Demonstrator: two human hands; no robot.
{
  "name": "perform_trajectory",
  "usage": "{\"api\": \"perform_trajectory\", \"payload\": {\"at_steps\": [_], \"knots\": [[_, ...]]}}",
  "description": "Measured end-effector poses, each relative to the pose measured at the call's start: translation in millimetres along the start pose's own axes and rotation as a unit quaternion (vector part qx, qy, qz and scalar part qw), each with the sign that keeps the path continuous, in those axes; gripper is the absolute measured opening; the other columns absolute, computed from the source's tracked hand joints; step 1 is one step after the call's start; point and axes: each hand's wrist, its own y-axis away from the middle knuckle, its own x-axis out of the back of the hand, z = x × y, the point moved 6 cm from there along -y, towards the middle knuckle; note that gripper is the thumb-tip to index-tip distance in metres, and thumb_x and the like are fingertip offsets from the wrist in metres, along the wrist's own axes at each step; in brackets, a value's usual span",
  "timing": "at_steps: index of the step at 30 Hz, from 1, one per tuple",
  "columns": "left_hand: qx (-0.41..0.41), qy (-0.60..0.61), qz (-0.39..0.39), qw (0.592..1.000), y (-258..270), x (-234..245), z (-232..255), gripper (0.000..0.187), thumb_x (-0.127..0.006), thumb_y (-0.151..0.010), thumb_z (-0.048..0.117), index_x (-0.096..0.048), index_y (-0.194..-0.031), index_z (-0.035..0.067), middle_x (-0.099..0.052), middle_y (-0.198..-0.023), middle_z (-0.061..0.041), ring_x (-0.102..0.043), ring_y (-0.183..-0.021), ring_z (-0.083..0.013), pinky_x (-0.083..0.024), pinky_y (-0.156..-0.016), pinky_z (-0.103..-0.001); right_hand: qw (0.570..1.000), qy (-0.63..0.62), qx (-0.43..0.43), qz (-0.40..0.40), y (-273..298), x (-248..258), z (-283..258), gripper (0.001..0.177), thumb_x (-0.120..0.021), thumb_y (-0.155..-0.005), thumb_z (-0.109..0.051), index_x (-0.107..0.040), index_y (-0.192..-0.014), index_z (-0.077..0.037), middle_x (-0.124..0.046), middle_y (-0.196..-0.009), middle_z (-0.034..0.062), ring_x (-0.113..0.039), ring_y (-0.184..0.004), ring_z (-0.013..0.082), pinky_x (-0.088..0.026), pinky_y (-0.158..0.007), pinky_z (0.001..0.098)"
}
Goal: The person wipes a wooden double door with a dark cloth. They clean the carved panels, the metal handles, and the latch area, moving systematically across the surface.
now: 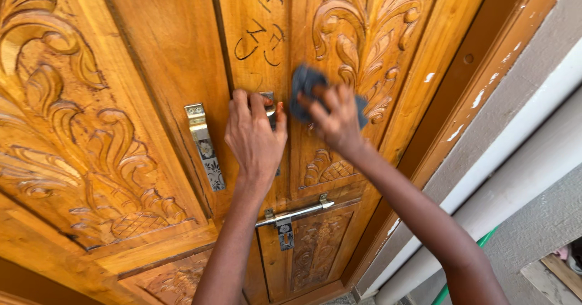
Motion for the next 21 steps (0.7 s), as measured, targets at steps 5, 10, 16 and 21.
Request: {"api": "perform_trajectory", "payload": {"at_steps": [5,10,16,21], "knots": [[-0.086,0.007,0.037,0.996,-2.1,-6.7,8.1,0.030,-0.077,-0.090,0.015,-0.065,-0.114,0.003,-0.055,-0.113,-0.012,-0.055,-0.107,-0.0254,-0.050,-0.088,-0.042,0.998,-0.018,0.033,-0.045,57.1,-17.9,-9.4,0.040,-0.071,-0.082,-0.001,-0.073,-0.119,-0.015,-0.059,-0.123,0.0075,-0.053,-0.103,0.0282,-0.047,-0.084,0.0455],[-0.151,-0.008,0.027,0.988,3.4,-13.3,12.3,0.049,-0.071,-0.087,0.004,-0.059,-0.135,0.005,-0.055,-0.116,-0.009,-0.054,-0.107,-0.0268,-0.046,-0.092,-0.044,0.998,-0.001,0.050,-0.046,56.5,-19.2,-7.4,0.029,-0.073,-0.090,-0.012,-0.072,-0.118,-0.019,-0.060,-0.127,0.0047,-0.054,-0.104,0.0258,-0.048,-0.086,0.0443],[-0.127,-0.025,0.028,0.991,5.7,-34.6,6.1,0.066,-0.068,-0.086,0.007,-0.050,-0.149,0.008,-0.054,-0.111,-0.010,-0.050,-0.101,-0.0278,-0.044,-0.086,-0.046,0.998,0.019,0.050,-0.044,38.4,-13.4,-1.9,0.027,-0.073,-0.089,-0.015,-0.073,-0.116,-0.020,-0.061,-0.126,0.0054,-0.054,-0.101,0.0260,-0.047,-0.084,0.0448],[-0.124,-0.029,0.037,0.991,7.9,-46.9,-1.4,0.068,-0.066,-0.088,0.007,-0.047,-0.153,0.013,-0.053,-0.110,-0.006,-0.050,-0.102,-0.0256,-0.044,-0.087,-0.045,0.999,-0.001,0.000,-0.038,27.7,-17.1,1.8,0.024,-0.074,-0.091,-0.005,-0.074,-0.112,-0.016,-0.063,-0.121,0.0047,-0.054,-0.102,0.0228,-0.046,-0.082,0.0402]]}}
